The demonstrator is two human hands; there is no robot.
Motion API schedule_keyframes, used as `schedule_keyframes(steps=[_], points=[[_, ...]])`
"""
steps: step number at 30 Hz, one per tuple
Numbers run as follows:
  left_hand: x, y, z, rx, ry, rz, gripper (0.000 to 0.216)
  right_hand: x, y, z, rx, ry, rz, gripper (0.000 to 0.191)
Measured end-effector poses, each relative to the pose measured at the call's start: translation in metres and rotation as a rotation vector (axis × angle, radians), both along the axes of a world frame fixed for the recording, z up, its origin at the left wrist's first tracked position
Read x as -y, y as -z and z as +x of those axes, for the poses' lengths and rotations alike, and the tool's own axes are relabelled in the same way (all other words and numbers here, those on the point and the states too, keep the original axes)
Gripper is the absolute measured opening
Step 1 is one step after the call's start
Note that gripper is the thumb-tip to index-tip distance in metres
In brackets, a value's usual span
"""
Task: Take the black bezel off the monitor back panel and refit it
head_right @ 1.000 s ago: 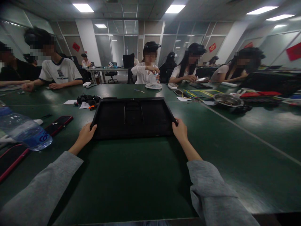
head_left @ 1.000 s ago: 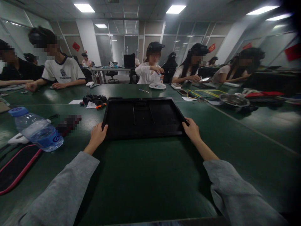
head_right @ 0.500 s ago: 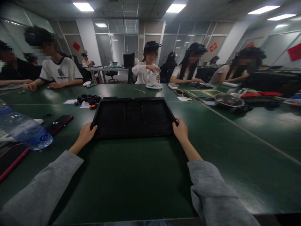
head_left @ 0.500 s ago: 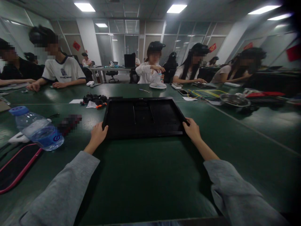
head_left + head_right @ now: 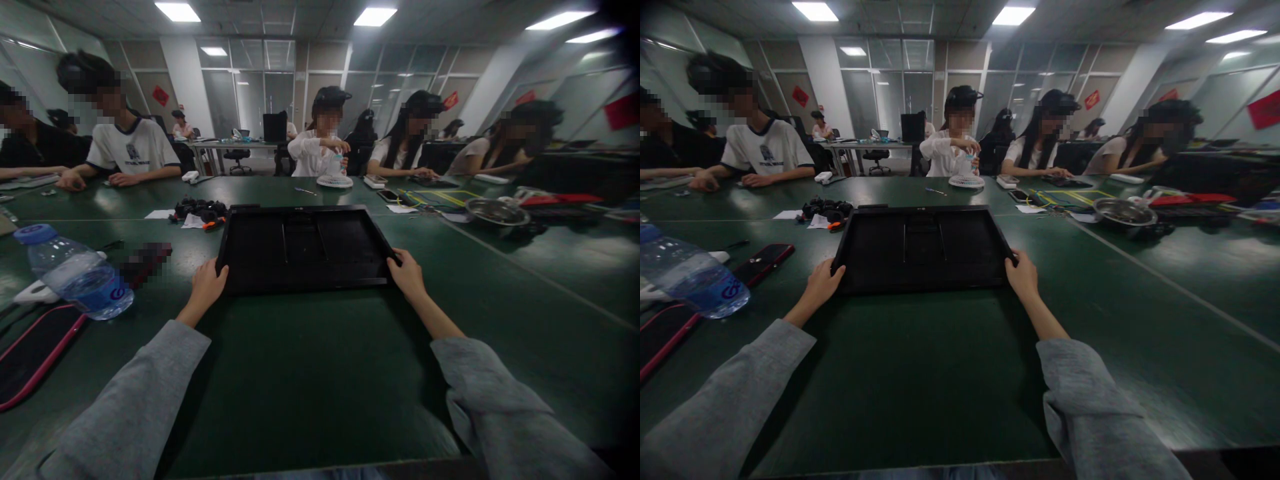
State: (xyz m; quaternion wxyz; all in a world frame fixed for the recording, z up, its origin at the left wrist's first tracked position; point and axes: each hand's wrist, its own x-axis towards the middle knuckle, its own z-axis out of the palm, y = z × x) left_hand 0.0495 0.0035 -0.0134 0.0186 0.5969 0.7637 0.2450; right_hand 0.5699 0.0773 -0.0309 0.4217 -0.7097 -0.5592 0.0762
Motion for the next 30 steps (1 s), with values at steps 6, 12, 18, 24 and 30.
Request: schedule_keyframes(steps=[6, 12, 18, 24, 30], points=[[0.0006, -0.0014, 0.0014, 0.010, -0.004, 0.000, 0.051, -0.0024, 0.0026, 0.0012, 0.012, -0.009, 0.025, 0.046], [0.0014, -0.0021, 0.0019, -0.002, 0.011, -0.001, 0.053, -0.0039, 0.0057, 0.0033, 0.004, -0.016, 0.039, 0.045], [0.0033, -0.0040, 0.0030, 0.040, 0.011, -0.008, 0.065, -0.0036, 0.0053, 0.0034, -0.020, -0.017, 0.028, 0.045], [0.0042, -0.0064, 0.0041, 0.060, -0.002, -0.017, 0.072, -0.0027, 0.0046, 0.0029, -0.016, -0.018, 0.032, 0.045], [0.0052, -0.0077, 0.0061, 0.057, -0.007, -0.003, 0.069, -0.0012, 0.0032, 0.0022, -0.009, -0.005, 0.011, 0.047]])
